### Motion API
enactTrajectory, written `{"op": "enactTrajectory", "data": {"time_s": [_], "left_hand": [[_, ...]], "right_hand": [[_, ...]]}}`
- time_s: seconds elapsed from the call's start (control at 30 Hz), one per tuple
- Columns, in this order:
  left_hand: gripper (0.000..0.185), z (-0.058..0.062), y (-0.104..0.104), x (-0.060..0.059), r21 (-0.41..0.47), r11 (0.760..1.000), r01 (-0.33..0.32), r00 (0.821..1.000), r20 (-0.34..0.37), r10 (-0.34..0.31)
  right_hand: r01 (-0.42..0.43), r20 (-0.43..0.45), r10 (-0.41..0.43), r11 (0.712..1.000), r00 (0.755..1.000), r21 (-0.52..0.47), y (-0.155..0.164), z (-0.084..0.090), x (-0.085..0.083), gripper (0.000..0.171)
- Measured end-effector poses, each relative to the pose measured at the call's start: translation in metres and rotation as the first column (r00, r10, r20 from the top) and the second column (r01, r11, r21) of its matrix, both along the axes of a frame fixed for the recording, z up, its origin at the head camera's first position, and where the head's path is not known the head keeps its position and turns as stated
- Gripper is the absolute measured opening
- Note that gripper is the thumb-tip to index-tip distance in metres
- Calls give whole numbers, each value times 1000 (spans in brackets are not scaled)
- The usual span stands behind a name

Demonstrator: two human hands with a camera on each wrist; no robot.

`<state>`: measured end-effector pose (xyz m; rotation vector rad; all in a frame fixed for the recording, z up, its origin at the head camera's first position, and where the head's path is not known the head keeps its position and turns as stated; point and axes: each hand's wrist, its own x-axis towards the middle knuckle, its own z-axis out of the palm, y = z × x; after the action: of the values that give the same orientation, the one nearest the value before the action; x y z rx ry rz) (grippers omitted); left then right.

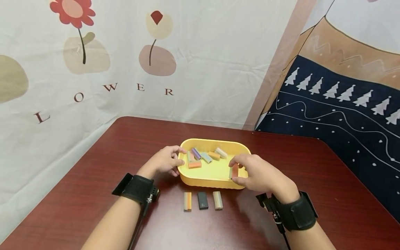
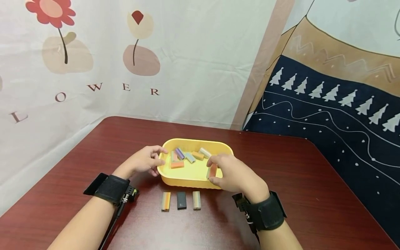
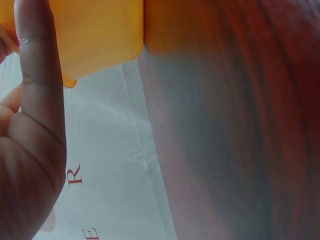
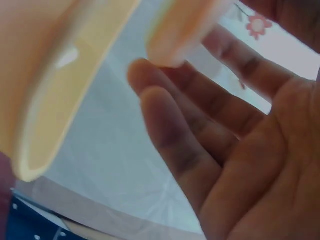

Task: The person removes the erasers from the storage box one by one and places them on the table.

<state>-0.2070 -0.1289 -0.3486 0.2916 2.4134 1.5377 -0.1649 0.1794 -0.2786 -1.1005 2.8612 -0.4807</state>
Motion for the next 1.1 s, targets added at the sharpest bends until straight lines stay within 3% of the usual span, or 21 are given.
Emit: {"op": "enactTrajectory", "data": {"time_s": [0.2,0.43,0.9,1.1], "left_hand": [[41,-3,2,1,7,1000,1,1000,14,-1],[41,-3,3,2,7,1000,10,1000,10,-11],[42,-1,3,0,-8,1000,25,1000,-6,-25],[41,-3,2,0,2,1000,16,1000,-6,-16]], "right_hand": [[-42,38,41,999,998,15,1,0,15,20],[-124,160,122,992,980,7,-1,-3,22,21],[-167,180,148,981,972,96,-14,-8,27,27],[-145,180,116,977,977,156,-22,-12,28,27]]}}
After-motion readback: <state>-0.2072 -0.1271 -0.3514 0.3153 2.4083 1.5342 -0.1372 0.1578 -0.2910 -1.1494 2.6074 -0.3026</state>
